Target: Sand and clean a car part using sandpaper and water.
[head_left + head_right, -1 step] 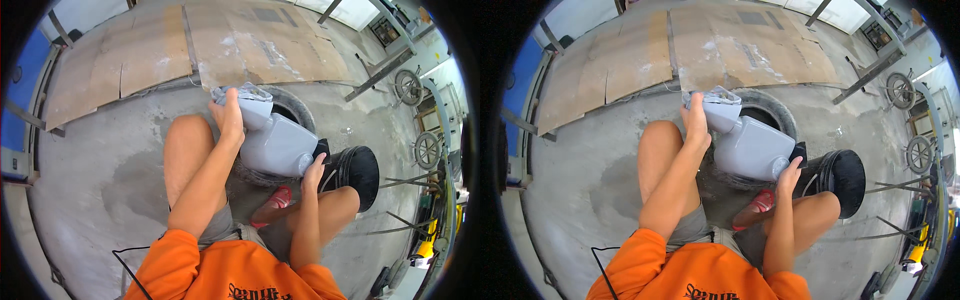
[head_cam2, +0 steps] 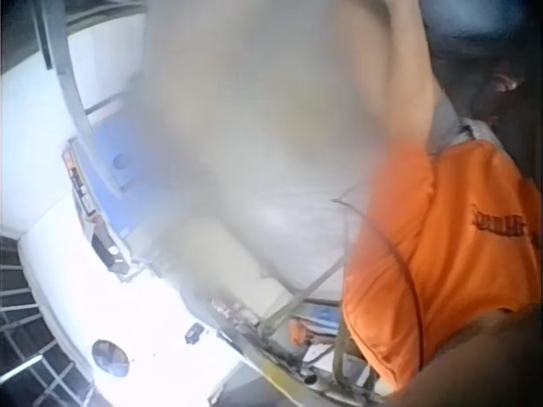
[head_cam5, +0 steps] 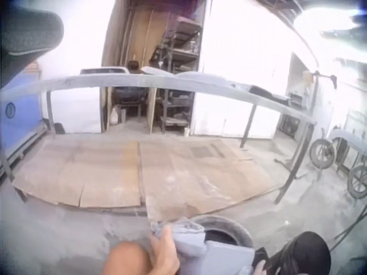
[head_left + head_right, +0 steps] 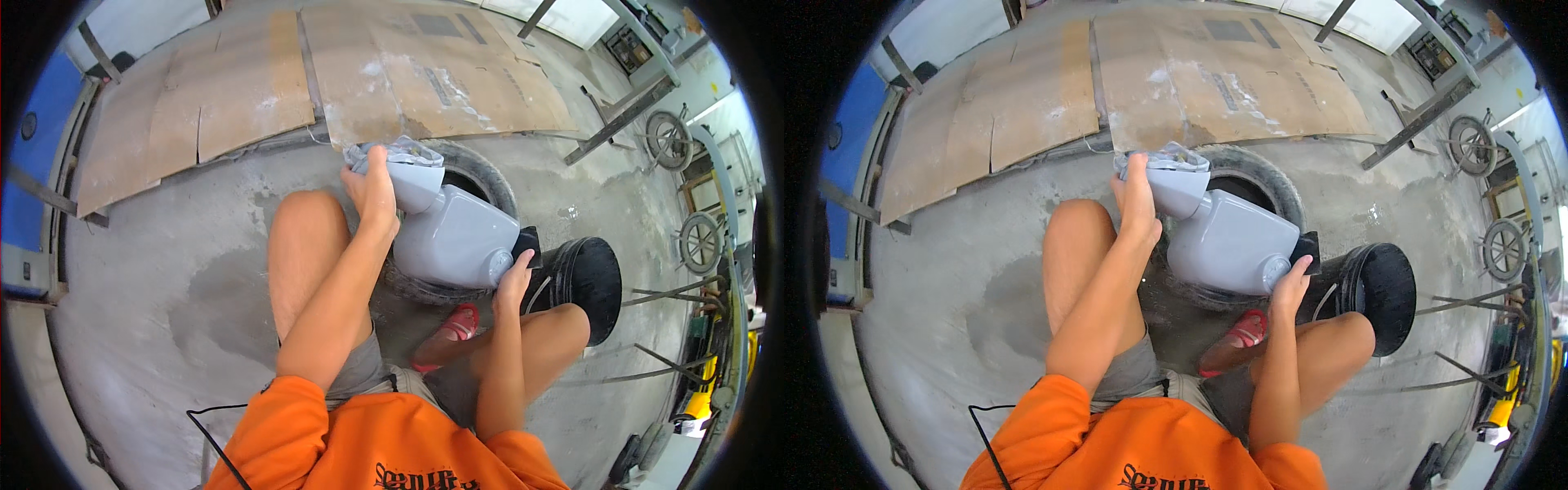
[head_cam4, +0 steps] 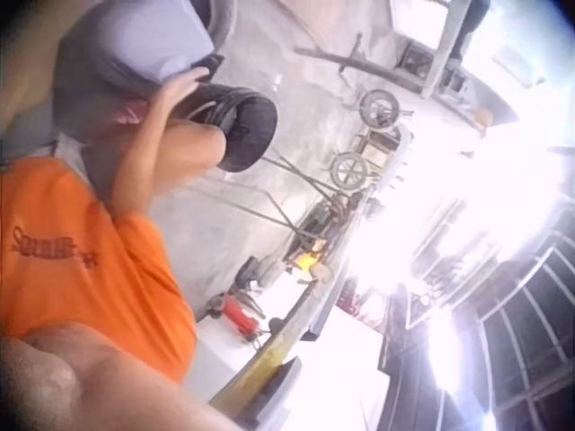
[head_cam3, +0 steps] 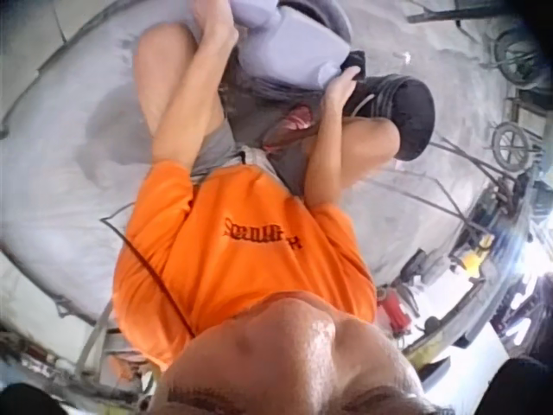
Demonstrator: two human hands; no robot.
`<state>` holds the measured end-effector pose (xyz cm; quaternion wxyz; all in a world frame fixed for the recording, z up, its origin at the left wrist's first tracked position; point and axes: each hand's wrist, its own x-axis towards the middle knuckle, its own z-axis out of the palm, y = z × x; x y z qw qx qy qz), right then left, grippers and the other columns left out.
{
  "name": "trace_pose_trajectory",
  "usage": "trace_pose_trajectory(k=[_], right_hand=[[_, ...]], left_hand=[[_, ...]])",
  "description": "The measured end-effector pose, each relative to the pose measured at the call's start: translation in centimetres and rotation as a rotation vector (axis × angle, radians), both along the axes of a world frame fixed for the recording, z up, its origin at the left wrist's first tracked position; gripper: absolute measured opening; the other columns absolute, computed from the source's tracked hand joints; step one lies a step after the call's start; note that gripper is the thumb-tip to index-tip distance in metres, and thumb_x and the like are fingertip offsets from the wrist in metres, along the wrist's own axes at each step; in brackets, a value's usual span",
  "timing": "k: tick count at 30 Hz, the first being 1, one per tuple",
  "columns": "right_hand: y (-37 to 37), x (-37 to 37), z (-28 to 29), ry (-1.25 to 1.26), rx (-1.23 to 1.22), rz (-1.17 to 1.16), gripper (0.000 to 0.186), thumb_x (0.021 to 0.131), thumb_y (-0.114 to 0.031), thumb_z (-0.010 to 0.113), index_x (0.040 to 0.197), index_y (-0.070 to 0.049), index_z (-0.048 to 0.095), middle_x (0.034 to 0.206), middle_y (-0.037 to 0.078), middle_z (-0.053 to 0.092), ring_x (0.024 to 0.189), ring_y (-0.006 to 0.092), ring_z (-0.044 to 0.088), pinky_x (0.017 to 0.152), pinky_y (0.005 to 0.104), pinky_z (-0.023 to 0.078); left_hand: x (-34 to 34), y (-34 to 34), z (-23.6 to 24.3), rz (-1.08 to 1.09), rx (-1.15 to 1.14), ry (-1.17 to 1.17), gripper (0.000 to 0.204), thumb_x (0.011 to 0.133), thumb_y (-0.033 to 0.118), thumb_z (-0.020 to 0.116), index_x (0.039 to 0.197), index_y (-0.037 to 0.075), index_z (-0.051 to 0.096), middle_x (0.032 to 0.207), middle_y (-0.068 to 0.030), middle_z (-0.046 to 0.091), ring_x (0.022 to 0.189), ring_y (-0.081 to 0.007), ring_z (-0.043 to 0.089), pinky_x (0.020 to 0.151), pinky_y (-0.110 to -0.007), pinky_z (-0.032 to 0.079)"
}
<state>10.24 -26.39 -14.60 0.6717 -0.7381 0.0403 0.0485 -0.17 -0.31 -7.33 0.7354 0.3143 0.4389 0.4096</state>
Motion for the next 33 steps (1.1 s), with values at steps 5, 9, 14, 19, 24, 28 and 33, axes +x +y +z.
trace_pose_trajectory(k=[5,9,14,19,24,28,33], right_hand=[[0.3,-0.4,-0.5,0.153,0.078,-0.161,0.073,0.107,-0.059,0.045,0.140,0.006,0.053,0.136,0.015,0.061,0.122,0.0253,0.060,0.107,0.0388,0.047],[0.3,-0.8,-1.1,0.153,0.313,-0.264,0.068,0.107,-0.056,0.047,0.138,0.004,0.056,0.132,0.013,0.063,0.115,0.0240,0.064,0.104,0.0390,0.050],[0.9,-1.6,-1.4,0.083,0.369,-0.312,0.079,0.105,-0.060,0.050,0.133,0.014,0.053,0.131,0.018,0.061,0.115,0.0239,0.061,0.103,0.0364,0.048],[0.1,-1.5,-0.1,0.126,0.202,-0.300,0.066,0.106,-0.051,0.054,0.130,0.010,0.058,0.126,0.017,0.065,0.111,0.0239,0.064,0.097,0.0366,0.052],[-2.6,-0.1,2.3,0.336,0.216,-0.230,0.057,0.107,-0.051,0.049,0.127,0.000,0.060,0.117,0.013,0.072,0.099,0.0216,0.071,0.085,0.0377,0.057],[-3.1,-0.1,2.7,0.381,0.441,-0.038,0.069,0.107,-0.056,0.047,0.130,0.008,0.058,0.122,0.020,0.072,0.105,0.0293,0.070,0.097,0.0396,0.053],[-2.7,-1.4,2.2,0.507,0.677,-0.012,0.070,0.103,-0.058,0.053,0.125,0.008,0.063,0.115,0.021,0.072,0.102,0.0313,0.069,0.096,0.0419,0.053]], left_hand=[[-0.9,0.5,-0.3,-0.010,-0.091,-0.036,0.101,0.084,0.043,0.070,0.158,-0.006,0.021,0.151,-0.0253,0.040,0.137,-0.0330,0.046,0.113,-0.046,0.039],[-2.4,-0.1,0.4,-0.029,-0.075,-0.045,0.095,0.086,0.047,0.069,0.157,0.002,0.024,0.146,-0.0199,0.045,0.132,-0.0300,0.049,0.108,-0.047,0.041],[-3.8,-0.6,0.7,-0.095,-0.063,0.013,0.075,0.086,0.054,0.065,0.144,0.015,0.038,0.135,-0.0100,0.050,0.115,-0.0228,0.053,0.088,-0.044,0.043],[-4.1,-0.3,-0.1,-0.125,-0.050,-0.135,0.064,0.087,0.052,0.063,0.137,0.015,0.045,0.131,-0.0078,0.055,0.115,-0.0209,0.055,0.090,-0.039,0.043],[-4.3,-0.9,0.2,-0.165,-0.022,-0.313,0.052,0.091,0.049,0.059,0.125,0.010,0.058,0.125,-0.0084,0.064,0.118,-0.0239,0.060,0.101,-0.042,0.047],[-4.3,-1.9,1.2,-0.175,-0.012,-0.387,0.052,0.095,0.050,0.054,0.127,0.009,0.057,0.128,-0.0107,0.064,0.121,-0.0274,0.061,0.103,-0.045,0.049],[-4.0,-3.4,1.1,-0.217,0.065,-0.491,0.080,0.097,0.075,0.048,0.146,0.011,0.048,0.143,-0.0087,0.055,0.132,-0.0281,0.053,0.114,-0.047,0.042]])
